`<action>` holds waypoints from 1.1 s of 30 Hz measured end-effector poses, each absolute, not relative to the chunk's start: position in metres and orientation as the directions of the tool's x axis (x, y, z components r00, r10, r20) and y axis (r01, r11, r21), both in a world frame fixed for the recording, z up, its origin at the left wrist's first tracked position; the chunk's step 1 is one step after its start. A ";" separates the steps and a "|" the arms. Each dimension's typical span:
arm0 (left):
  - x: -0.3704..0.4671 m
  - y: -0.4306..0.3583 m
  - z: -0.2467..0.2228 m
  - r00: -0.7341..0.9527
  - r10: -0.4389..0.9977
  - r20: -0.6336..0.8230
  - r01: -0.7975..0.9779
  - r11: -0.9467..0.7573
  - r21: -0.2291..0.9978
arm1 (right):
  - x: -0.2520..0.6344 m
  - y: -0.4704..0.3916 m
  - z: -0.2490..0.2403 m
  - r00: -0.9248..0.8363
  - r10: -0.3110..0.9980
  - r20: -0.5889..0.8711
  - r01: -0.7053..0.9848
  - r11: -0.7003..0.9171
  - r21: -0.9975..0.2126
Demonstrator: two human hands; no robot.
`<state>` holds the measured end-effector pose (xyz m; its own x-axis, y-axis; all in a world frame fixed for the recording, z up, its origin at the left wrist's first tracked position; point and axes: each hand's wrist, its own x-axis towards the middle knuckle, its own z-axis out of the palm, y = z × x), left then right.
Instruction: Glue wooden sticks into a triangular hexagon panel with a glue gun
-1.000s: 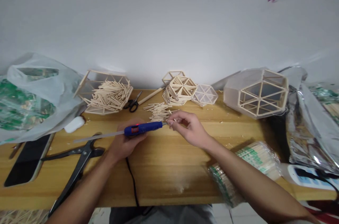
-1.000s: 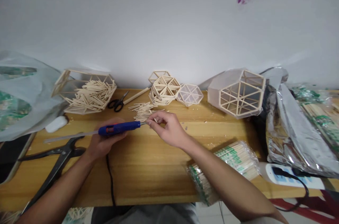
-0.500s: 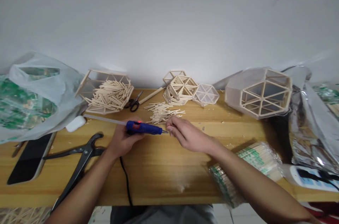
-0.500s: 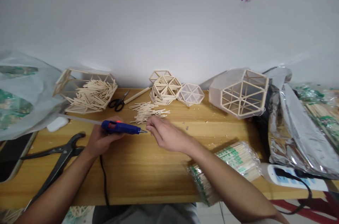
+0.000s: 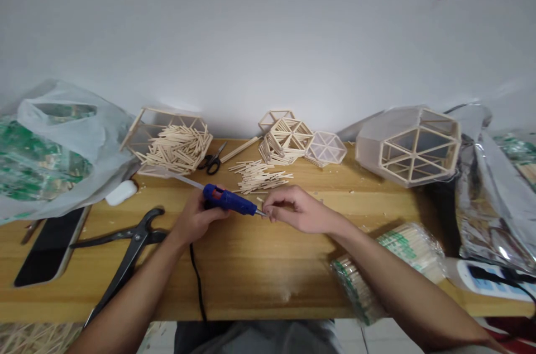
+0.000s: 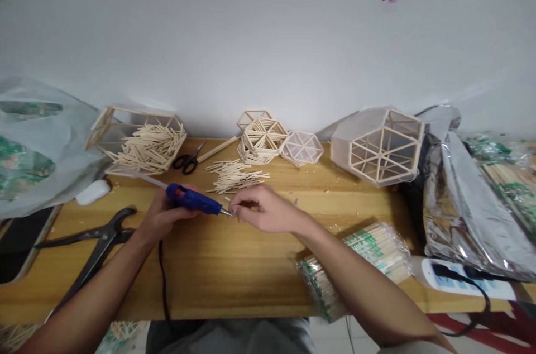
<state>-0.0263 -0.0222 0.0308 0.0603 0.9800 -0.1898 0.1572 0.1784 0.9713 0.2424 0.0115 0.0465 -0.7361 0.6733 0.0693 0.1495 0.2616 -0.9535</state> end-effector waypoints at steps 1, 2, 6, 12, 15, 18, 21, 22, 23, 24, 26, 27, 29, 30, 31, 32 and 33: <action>-0.026 -0.021 0.031 0.074 0.975 -0.208 0.151 0.195 0.969 | 0.243 0.012 0.046 -0.744 0.664 0.075 0.144 0.270 -0.952; -0.026 -0.020 0.031 0.082 0.971 -0.223 0.149 0.209 0.966 | 0.243 0.012 0.046 -0.751 0.655 0.079 0.141 0.277 -0.951; -0.028 -0.018 0.028 0.067 0.965 -0.254 0.142 0.242 0.960 | 0.243 0.012 0.045 -0.764 0.639 0.089 0.146 0.306 -0.941; -0.027 -0.017 0.028 0.040 0.963 -0.266 0.139 0.258 0.956 | 0.243 0.012 0.046 -0.767 0.620 0.167 0.168 0.446 -0.879; -0.026 -0.016 0.028 0.036 0.968 -0.249 0.180 0.239 0.954 | 0.242 0.011 0.047 -0.785 0.592 0.181 0.227 0.548 -0.805; -0.026 -0.015 0.027 0.054 0.970 -0.236 0.216 0.219 0.951 | 0.241 0.009 0.049 -0.807 0.565 0.174 0.278 0.623 -0.731; -0.026 -0.013 0.027 0.051 0.974 -0.220 0.214 0.205 0.955 | 0.240 0.009 0.049 -0.806 0.563 0.184 0.299 0.655 -0.695; -0.026 -0.013 0.026 0.044 0.975 -0.218 0.210 0.204 0.956 | 0.240 0.009 0.049 -0.799 0.571 0.187 0.306 0.654 -0.692; -0.026 -0.013 0.026 0.034 0.975 -0.219 0.206 0.208 0.956 | 0.239 0.009 0.049 -0.791 0.583 0.186 0.315 0.649 -0.692; -0.026 -0.014 0.026 0.014 0.976 -0.216 0.202 0.209 0.957 | 0.239 0.008 0.049 -0.781 0.598 0.183 0.327 0.640 -0.696; -0.026 -0.015 0.025 -0.041 0.982 -0.187 0.191 0.191 0.963 | 0.238 0.008 0.047 -0.756 0.632 0.169 0.350 0.609 -0.711; -0.025 -0.017 0.024 -0.067 0.984 -0.164 0.186 0.173 0.967 | 0.238 0.008 0.046 -0.744 0.648 0.163 0.358 0.593 -0.722; -0.024 -0.020 0.023 -0.103 0.989 -0.109 0.184 0.127 0.975 | 0.239 0.007 0.044 -0.727 0.668 0.159 0.360 0.567 -0.741; -0.024 -0.021 0.023 -0.115 0.990 -0.084 0.185 0.104 0.977 | 0.239 0.007 0.043 -0.720 0.674 0.162 0.356 0.560 -0.748; -0.024 -0.022 0.022 -0.125 0.990 -0.063 0.186 0.086 0.979 | 0.239 0.007 0.042 -0.715 0.679 0.169 0.350 0.556 -0.754; -0.024 -0.023 0.022 -0.141 0.989 -0.045 0.181 0.070 0.981 | 0.239 0.008 0.041 -0.706 0.685 0.181 0.344 0.555 -0.758; -0.025 -0.023 0.021 -0.160 0.987 -0.029 0.170 0.057 0.984 | 0.239 0.008 0.041 -0.693 0.693 0.197 0.337 0.554 -0.761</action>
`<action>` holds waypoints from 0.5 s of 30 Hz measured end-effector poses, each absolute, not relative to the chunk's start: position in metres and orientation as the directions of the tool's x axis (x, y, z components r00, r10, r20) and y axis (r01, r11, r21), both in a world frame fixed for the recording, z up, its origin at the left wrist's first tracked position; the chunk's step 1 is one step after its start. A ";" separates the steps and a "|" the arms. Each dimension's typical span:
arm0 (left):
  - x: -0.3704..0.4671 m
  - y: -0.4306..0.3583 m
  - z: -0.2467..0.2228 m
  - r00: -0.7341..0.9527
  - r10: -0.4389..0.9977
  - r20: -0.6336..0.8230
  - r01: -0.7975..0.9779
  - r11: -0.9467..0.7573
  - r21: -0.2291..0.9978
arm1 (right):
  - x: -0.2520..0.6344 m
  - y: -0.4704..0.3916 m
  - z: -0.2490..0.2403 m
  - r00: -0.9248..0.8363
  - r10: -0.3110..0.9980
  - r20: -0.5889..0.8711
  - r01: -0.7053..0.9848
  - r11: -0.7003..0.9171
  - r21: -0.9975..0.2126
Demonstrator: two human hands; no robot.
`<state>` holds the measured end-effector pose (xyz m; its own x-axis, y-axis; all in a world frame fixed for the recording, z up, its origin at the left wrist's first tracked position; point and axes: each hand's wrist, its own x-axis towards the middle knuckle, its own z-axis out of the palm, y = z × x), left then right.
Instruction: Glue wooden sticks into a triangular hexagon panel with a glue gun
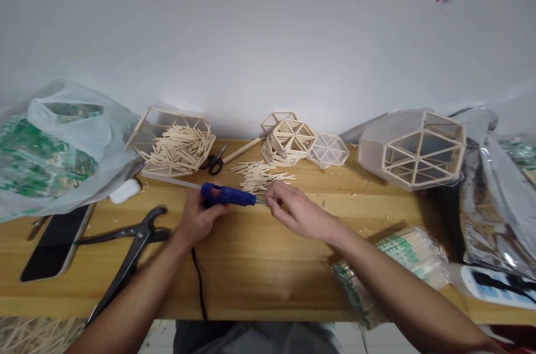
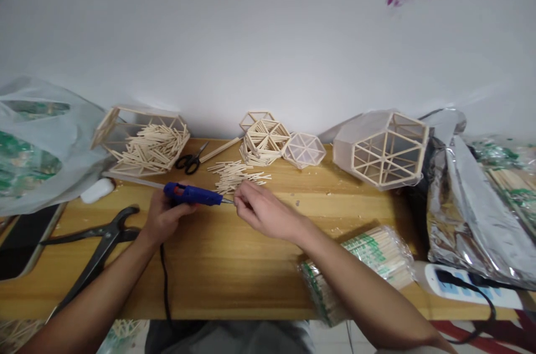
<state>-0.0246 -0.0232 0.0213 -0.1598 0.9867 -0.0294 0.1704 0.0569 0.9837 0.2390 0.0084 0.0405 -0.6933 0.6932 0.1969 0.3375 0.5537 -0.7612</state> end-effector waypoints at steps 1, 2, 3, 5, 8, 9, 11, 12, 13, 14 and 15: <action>-0.026 -0.023 0.021 -0.179 0.984 -0.017 0.160 0.046 0.986 | 0.239 0.009 0.040 -0.678 0.703 0.214 0.331 0.552 -0.765; -0.027 -0.023 0.021 -0.199 0.980 -0.009 0.156 0.040 0.987 | 0.239 0.010 0.040 -0.662 0.713 0.231 0.323 0.549 -0.771; -0.028 -0.022 0.021 -0.217 0.976 -0.002 0.159 0.038 0.987 | 0.239 0.011 0.041 -0.646 0.723 0.244 0.316 0.545 -0.777; -0.031 -0.021 0.021 -0.239 0.971 0.014 0.188 0.032 0.982 | 0.239 0.012 0.041 -0.623 0.740 0.253 0.298 0.524 -0.798; -0.032 -0.020 0.023 -0.204 0.978 0.036 0.229 0.012 0.973 | 0.238 0.011 0.043 -0.612 0.761 0.218 0.267 0.457 -0.848; -0.032 -0.020 0.023 -0.183 0.982 0.042 0.235 0.002 0.972 | 0.238 0.010 0.043 -0.612 0.765 0.199 0.258 0.432 -0.864; -0.029 -0.021 0.025 -0.142 0.988 0.053 0.245 -0.017 0.969 | 0.238 0.009 0.044 -0.615 0.770 0.172 0.250 0.397 -0.883; -0.028 -0.021 0.026 -0.129 0.990 0.059 0.250 -0.025 0.968 | 0.238 0.009 0.044 -0.615 0.771 0.164 0.249 0.387 -0.888; -0.026 -0.022 0.027 -0.117 0.991 0.064 0.254 -0.032 0.967 | 0.238 0.009 0.044 -0.614 0.774 0.159 0.250 0.381 -0.890; -0.025 -0.022 0.027 -0.106 0.992 0.067 0.259 -0.038 0.965 | 0.238 0.009 0.044 -0.610 0.777 0.156 0.251 0.376 -0.892; -0.024 -0.023 0.028 -0.102 0.992 0.071 0.263 -0.042 0.964 | 0.238 0.009 0.045 -0.606 0.781 0.153 0.251 0.371 -0.894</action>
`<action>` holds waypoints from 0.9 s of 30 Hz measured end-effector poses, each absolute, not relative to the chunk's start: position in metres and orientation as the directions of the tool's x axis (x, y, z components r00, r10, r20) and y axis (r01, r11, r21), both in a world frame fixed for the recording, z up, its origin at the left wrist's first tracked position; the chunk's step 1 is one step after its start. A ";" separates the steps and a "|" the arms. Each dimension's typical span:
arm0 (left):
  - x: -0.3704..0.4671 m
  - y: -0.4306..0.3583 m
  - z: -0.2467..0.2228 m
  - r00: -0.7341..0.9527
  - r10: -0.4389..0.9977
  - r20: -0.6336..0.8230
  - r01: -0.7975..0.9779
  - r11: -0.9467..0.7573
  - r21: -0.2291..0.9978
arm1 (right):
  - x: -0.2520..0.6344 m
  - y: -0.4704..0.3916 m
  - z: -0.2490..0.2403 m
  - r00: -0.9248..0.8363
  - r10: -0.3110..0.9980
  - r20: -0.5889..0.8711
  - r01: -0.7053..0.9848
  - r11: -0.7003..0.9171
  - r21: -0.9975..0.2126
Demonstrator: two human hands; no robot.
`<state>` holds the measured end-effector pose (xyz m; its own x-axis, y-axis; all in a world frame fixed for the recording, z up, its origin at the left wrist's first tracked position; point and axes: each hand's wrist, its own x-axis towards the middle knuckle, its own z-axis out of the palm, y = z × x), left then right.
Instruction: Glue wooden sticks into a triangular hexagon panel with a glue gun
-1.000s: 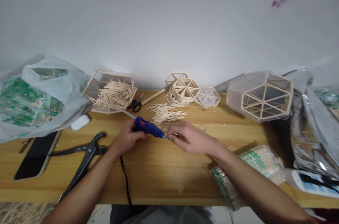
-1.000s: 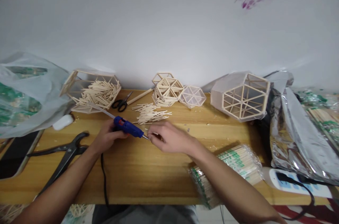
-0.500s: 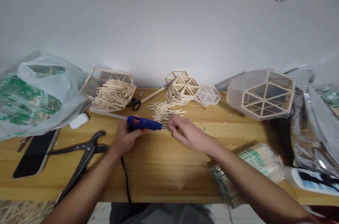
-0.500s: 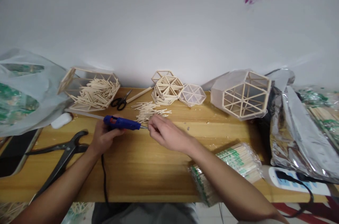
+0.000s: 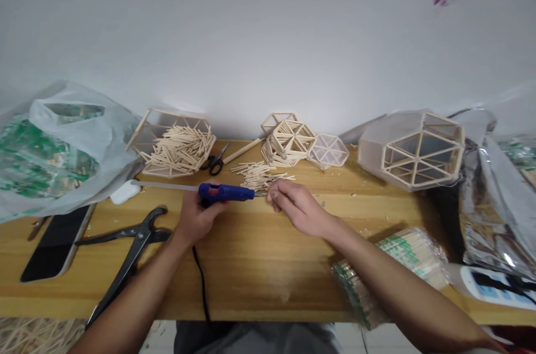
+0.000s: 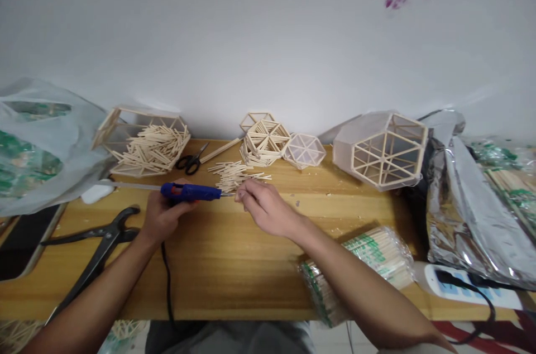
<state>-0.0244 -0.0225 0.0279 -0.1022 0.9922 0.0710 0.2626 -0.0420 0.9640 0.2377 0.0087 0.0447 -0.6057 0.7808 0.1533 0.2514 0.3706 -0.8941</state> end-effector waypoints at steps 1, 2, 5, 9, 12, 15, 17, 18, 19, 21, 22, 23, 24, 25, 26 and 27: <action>-0.024 -0.023 0.028 -0.104 0.992 0.074 0.266 -0.044 0.963 | 0.238 0.009 0.045 -0.602 0.784 0.152 0.251 0.367 -0.896; -0.023 -0.023 0.028 -0.108 0.991 0.075 0.269 -0.044 0.962 | 0.238 0.009 0.045 -0.599 0.786 0.153 0.251 0.365 -0.896; -0.024 -0.023 0.028 -0.112 0.991 0.073 0.283 -0.038 0.958 | 0.237 0.010 0.046 -0.572 0.803 0.169 0.271 0.379 -0.885; -0.025 -0.023 0.025 -0.107 0.993 0.052 0.305 -0.017 0.952 | 0.237 0.011 0.043 -0.497 0.837 0.231 0.315 0.422 -0.850; -0.025 -0.024 0.024 -0.115 0.993 0.025 0.312 0.013 0.950 | 0.237 0.011 0.041 -0.464 0.842 0.276 0.291 0.439 -0.850; -0.025 -0.024 0.023 -0.121 0.992 0.040 0.341 0.004 0.940 | 0.236 0.010 0.040 -0.455 0.835 0.309 0.250 0.453 -0.856; -0.024 -0.024 0.022 -0.117 0.992 0.055 0.365 -0.009 0.931 | 0.236 0.009 0.039 -0.483 0.807 0.339 0.234 0.493 -0.838; -0.024 -0.024 0.022 -0.109 0.992 0.058 0.375 -0.013 0.927 | 0.236 0.009 0.039 -0.504 0.788 0.353 0.236 0.519 -0.821; -0.023 -0.024 0.022 -0.102 0.993 0.055 0.385 -0.012 0.923 | 0.236 0.008 0.038 -0.522 0.771 0.364 0.246 0.545 -0.802; -0.022 -0.025 0.022 -0.098 0.994 0.039 0.399 0.003 0.917 | 0.237 0.007 0.037 -0.548 0.747 0.375 0.272 0.584 -0.765; -0.021 -0.025 0.021 -0.099 0.995 0.029 0.402 0.013 0.916 | 0.237 0.007 0.036 -0.555 0.742 0.376 0.287 0.595 -0.751; -0.020 -0.025 0.021 -0.099 0.995 0.018 0.401 0.024 0.916 | 0.237 0.007 0.036 -0.557 0.741 0.375 0.303 0.602 -0.739; -0.019 -0.025 0.021 -0.096 0.995 0.008 0.400 0.032 0.916 | 0.237 0.006 0.035 -0.556 0.742 0.375 0.319 0.607 -0.728; -0.018 -0.025 0.021 -0.090 0.996 -0.001 0.400 0.037 0.916 | 0.237 0.006 0.035 -0.555 0.742 0.377 0.333 0.613 -0.716; -0.018 -0.025 0.020 -0.087 0.996 -0.009 0.401 0.043 0.915 | 0.238 0.006 0.035 -0.553 0.742 0.379 0.347 0.619 -0.705; -0.017 -0.025 0.020 -0.086 0.996 -0.014 0.403 0.048 0.914 | 0.238 0.006 0.034 -0.553 0.741 0.381 0.358 0.624 -0.694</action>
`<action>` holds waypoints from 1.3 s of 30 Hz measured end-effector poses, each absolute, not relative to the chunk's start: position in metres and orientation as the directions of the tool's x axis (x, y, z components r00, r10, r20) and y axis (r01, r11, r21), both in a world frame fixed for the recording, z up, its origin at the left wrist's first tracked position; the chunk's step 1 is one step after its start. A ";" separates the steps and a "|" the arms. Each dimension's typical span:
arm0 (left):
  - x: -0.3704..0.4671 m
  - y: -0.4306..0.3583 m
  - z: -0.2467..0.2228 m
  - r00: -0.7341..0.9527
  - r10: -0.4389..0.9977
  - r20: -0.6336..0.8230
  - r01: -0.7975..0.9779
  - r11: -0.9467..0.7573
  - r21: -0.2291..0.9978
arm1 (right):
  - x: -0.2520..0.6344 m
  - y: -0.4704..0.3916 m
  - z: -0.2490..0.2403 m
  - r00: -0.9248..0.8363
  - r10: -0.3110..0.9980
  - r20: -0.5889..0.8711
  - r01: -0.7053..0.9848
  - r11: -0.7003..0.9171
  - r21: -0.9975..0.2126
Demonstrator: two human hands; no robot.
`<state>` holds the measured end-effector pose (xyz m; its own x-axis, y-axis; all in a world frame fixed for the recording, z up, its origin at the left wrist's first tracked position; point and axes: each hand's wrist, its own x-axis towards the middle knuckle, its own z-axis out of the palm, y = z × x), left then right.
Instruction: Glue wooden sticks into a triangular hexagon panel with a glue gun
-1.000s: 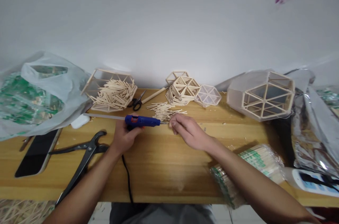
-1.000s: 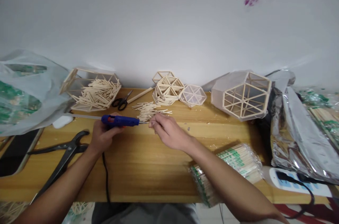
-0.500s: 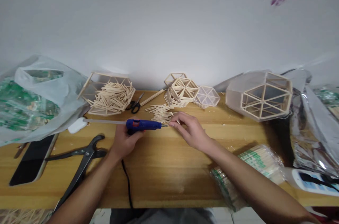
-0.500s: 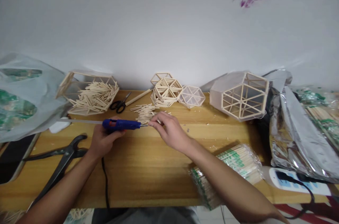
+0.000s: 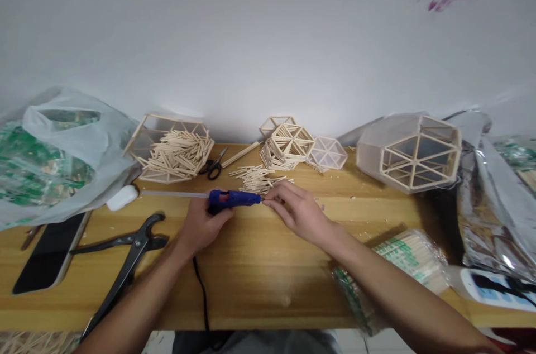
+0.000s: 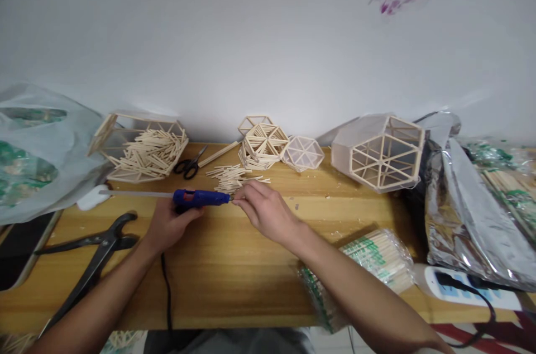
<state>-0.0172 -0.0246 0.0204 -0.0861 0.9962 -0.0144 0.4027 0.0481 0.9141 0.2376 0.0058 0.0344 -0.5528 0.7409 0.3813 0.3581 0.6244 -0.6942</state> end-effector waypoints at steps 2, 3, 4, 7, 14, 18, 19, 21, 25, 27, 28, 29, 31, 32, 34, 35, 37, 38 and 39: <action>-0.017 -0.025 0.021 -0.096 0.995 -0.017 0.401 0.054 0.915 | 0.237 0.006 0.034 -0.562 0.736 0.378 0.379 0.635 -0.673; -0.017 -0.025 0.021 -0.097 0.995 -0.020 0.396 0.057 0.916 | 0.237 0.006 0.034 -0.569 0.733 0.372 0.391 0.639 -0.662; -0.017 -0.026 0.021 -0.097 0.995 -0.025 0.391 0.061 0.918 | 0.237 0.006 0.035 -0.577 0.731 0.364 0.407 0.644 -0.648; -0.017 -0.027 0.021 -0.088 0.995 -0.048 0.390 0.079 0.917 | 0.236 0.007 0.035 -0.605 0.724 0.330 0.459 0.656 -0.598; -0.019 -0.027 0.021 -0.026 0.999 0.024 0.447 -0.010 0.894 | 0.237 0.009 0.036 -0.644 0.722 0.251 0.434 0.616 -0.657; -0.027 -0.024 0.020 -0.070 0.993 0.091 0.457 -0.049 0.888 | 0.241 0.014 0.036 -0.539 0.807 0.241 0.382 0.489 -0.784; -0.029 -0.024 0.020 -0.098 0.991 0.090 0.443 -0.037 0.896 | 0.241 0.015 0.035 -0.500 0.835 0.230 0.359 0.441 -0.822; -0.032 -0.023 0.019 -0.131 0.989 0.070 0.404 -0.012 0.915 | 0.241 0.016 0.034 -0.435 0.878 0.199 0.280 0.342 -0.897; -0.031 -0.022 0.019 -0.127 0.991 0.040 0.357 0.008 0.934 | 0.238 0.016 0.031 -0.378 0.915 0.138 0.198 0.226 -0.954; -0.029 -0.023 0.019 -0.130 0.991 0.025 0.342 0.021 0.939 | 0.237 0.016 0.030 -0.361 0.923 0.130 0.224 0.221 -0.949; -0.028 -0.023 0.019 -0.127 0.992 0.016 0.339 0.028 0.940 | 0.236 0.016 0.029 -0.354 0.926 0.129 0.228 0.220 -0.949; -0.027 -0.023 0.018 -0.120 0.993 0.006 0.341 0.035 0.940 | 0.236 0.016 0.029 -0.348 0.929 0.128 0.222 0.214 -0.951; -0.026 -0.023 0.018 -0.100 0.995 0.004 0.355 0.032 0.934 | 0.235 0.016 0.028 -0.337 0.934 0.117 0.196 0.191 -0.962; -0.026 -0.023 0.018 -0.089 0.996 0.009 0.365 0.024 0.931 | 0.235 0.016 0.028 -0.332 0.937 0.111 0.184 0.180 -0.966; -0.026 -0.023 0.018 -0.071 0.997 0.023 0.383 0.006 0.924 | 0.235 0.017 0.028 -0.323 0.940 0.110 0.177 0.174 -0.969; -0.026 -0.023 0.019 -0.065 0.997 0.028 0.388 -0.001 0.922 | 0.235 0.017 0.029 -0.321 0.940 0.113 0.181 0.177 -0.967; -0.025 -0.023 0.019 -0.060 0.998 0.035 0.391 -0.009 0.920 | 0.235 0.017 0.030 -0.317 0.942 0.112 0.197 0.181 -0.963; -0.025 -0.023 0.020 -0.059 0.998 0.038 0.390 -0.012 0.921 | 0.235 0.016 0.030 -0.316 0.943 0.106 0.204 0.176 -0.963; -0.025 -0.023 0.020 -0.062 0.997 0.041 0.388 -0.014 0.921 | 0.235 0.016 0.031 -0.315 0.944 0.095 0.207 0.167 -0.964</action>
